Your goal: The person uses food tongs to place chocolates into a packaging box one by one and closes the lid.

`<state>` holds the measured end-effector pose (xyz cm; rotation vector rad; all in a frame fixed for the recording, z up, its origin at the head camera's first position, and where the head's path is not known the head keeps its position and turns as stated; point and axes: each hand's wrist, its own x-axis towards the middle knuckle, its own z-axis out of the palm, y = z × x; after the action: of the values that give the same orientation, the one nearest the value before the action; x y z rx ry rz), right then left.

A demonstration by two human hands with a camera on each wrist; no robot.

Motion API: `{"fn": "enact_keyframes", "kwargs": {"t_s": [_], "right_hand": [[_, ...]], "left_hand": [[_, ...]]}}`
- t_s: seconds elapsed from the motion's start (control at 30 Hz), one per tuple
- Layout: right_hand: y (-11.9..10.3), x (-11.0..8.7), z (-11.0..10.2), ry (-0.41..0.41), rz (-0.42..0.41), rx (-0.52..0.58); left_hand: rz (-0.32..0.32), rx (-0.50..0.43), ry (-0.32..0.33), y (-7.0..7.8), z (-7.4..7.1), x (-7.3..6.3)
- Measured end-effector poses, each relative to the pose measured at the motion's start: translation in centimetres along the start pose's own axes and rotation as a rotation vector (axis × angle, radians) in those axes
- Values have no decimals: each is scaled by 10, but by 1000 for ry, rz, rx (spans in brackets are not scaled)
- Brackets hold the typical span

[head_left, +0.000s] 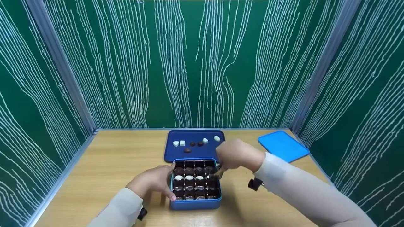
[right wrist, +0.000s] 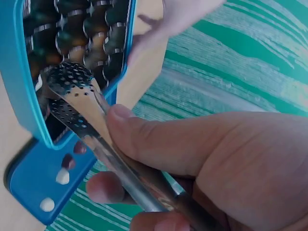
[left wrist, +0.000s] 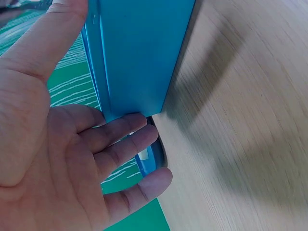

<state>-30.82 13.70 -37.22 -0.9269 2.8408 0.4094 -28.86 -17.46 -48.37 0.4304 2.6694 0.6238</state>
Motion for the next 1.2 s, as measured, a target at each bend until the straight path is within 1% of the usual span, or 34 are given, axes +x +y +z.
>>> {"fn": "enact_keyframes", "kwargs": {"t_s": [0.2,0.43,0.67,0.83,1.03,1.2], "right_hand": [[-20,4,3,-18,-24,-121],[-39,11,1,-51,-7,-263],[-52,18,3,-54,-15,-358],[-61,26,8,-116,-11,-419],[-73,37,14,-212,3,-488],[-77,37,20,-240,9,-516]], "left_hand": [[-9,-6,0,0,1,-1],[-10,-18,-3,0,1,-2],[-15,-9,0,1,0,-3],[-15,10,4,2,-1,-5],[-17,-5,2,1,0,-4],[-18,-13,0,0,1,-1]]}}
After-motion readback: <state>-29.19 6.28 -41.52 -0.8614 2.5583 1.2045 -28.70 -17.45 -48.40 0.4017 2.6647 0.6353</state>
